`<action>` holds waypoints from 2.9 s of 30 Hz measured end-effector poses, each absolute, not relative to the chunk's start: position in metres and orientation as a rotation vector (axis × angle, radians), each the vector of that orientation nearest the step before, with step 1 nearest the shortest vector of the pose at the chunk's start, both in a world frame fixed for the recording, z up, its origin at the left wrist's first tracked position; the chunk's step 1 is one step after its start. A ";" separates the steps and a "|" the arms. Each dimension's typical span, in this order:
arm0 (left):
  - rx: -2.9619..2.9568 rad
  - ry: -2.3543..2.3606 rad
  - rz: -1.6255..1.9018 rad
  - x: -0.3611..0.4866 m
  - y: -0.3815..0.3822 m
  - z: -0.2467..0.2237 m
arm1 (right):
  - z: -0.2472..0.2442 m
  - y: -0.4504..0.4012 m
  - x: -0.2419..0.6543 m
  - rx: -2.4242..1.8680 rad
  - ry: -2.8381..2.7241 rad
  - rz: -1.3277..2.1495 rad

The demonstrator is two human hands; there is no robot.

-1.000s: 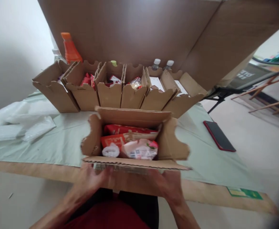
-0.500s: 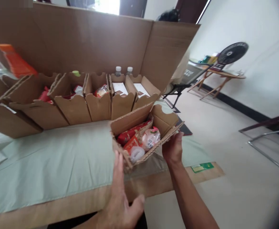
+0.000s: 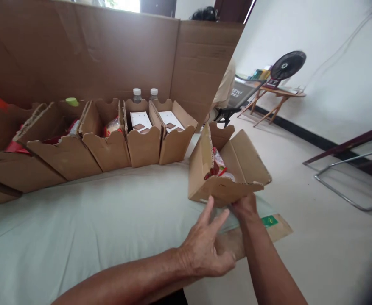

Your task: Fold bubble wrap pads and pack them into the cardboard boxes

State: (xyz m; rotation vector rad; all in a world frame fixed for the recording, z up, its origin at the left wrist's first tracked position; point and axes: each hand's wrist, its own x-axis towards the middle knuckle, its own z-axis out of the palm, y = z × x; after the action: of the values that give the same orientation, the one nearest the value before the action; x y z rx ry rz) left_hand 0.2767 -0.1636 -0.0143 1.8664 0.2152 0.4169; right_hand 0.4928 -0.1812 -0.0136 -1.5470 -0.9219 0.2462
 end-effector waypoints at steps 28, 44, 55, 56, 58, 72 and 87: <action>2.351 0.250 0.568 0.178 -0.116 -0.062 | -0.003 -0.059 0.567 -1.696 -0.940 0.232; 2.053 0.351 0.821 0.177 -0.115 -0.050 | 0.092 -0.015 0.433 -1.843 -1.570 0.007; 1.762 0.845 1.166 0.165 -0.083 -0.040 | 0.083 -0.239 0.394 -1.726 -1.631 -0.234; 1.762 0.840 1.142 0.164 -0.083 -0.038 | 0.079 -0.263 0.397 -1.736 -1.630 -0.210; 1.770 0.806 1.084 0.164 -0.084 -0.030 | 0.064 -0.306 0.403 -1.807 -1.486 -0.173; 1.572 0.754 0.848 0.177 -0.078 0.007 | -0.001 -0.271 0.375 -2.066 -0.981 0.048; 1.530 1.232 1.147 0.046 0.004 -0.007 | -0.016 -0.072 0.314 -1.748 -1.356 0.524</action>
State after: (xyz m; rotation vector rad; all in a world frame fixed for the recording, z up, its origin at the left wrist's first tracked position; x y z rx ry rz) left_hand 0.0463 0.0042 -0.0069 1.5297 1.2316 1.1466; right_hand 0.3142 -0.0724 -0.0159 -1.7480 -1.3557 0.5236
